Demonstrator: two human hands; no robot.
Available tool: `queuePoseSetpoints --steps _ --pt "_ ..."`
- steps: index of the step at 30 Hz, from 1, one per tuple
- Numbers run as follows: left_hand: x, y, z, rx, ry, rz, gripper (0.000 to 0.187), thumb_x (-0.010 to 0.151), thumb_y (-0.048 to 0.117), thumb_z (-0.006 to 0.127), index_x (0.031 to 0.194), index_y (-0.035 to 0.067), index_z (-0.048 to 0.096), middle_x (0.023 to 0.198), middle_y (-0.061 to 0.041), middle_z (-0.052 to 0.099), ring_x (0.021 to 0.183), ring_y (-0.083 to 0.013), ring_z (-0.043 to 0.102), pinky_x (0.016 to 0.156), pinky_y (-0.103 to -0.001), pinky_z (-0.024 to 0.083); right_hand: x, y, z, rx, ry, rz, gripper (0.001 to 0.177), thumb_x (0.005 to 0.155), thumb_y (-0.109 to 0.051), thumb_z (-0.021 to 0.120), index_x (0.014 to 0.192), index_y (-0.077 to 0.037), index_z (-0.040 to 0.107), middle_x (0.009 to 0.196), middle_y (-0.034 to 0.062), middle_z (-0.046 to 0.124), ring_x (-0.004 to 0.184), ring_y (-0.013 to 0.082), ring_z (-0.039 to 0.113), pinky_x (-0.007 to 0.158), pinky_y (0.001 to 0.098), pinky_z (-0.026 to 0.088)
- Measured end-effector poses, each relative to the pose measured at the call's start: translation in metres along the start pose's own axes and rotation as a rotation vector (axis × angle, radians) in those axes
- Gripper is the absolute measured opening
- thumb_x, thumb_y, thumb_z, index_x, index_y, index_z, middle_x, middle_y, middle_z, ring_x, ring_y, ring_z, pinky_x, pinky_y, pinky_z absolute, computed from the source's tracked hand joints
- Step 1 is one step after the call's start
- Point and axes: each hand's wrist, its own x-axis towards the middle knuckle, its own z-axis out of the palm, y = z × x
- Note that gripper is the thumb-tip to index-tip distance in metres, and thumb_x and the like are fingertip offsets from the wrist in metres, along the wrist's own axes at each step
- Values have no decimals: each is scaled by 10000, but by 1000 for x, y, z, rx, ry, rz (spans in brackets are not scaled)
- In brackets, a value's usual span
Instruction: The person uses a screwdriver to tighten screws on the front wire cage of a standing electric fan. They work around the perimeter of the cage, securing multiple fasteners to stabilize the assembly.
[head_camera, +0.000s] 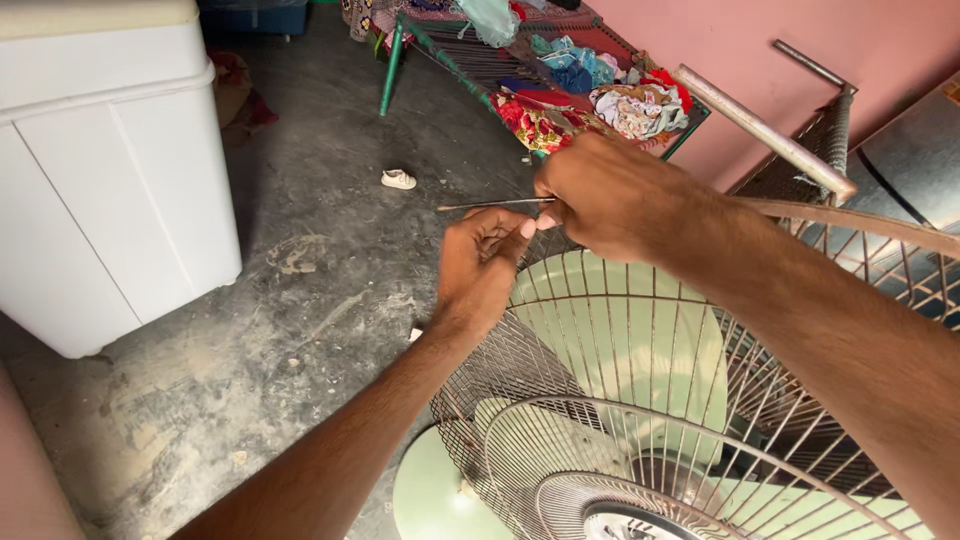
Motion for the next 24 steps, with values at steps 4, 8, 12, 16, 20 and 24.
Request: queuePoseSetpoints --steps 4,8,12,16,20,24 --pt "5 -9 3 21 -7 54 104 960 42 713 939 -56 741 983 -69 631 886 -132 667 774 -276 533 0 0 -1 -103 -107 37 135 936 -101 664 1033 -57 748 854 191 742 839 322 748 774 453 596" --pt "9 -8 4 -54 -17 56 61 926 13 721 906 -44 717 992 -56 637 952 -144 735 836 -270 589 2 -6 -4 -242 -177 24 142 949 -125 678 1035 -13 686 811 197 741 766 308 759 744 436 606" --pt "10 -4 5 9 -8 32 65 929 18 731 878 -23 723 974 -69 661 921 -149 755 823 -274 633 4 -7 -2 -257 -106 -52 201 894 -60 691 1084 -6 652 798 190 727 710 294 740 668 425 587" --pt "8 4 9 101 35 97 39 920 5 724 895 -23 715 1011 -91 679 943 -164 758 806 -287 630 4 -5 -1 -305 -146 1 272 889 1 661 1154 11 603 827 184 715 656 265 732 594 385 594" --pt "6 10 10 79 63 145 14 900 -25 718 902 -16 707 1040 -93 693 955 -171 767 808 -272 631 4 -8 -5 -285 -170 31 363 885 25 649 1238 1 567 828 191 728 658 265 736 597 385 610" --pt "6 12 12 123 116 179 107 878 -40 738 812 -22 656 1000 -97 683 899 -173 771 720 -273 627 8 -6 -6 -233 -186 32 329 890 4 652 1210 1 573 833 176 735 668 261 740 624 382 597"
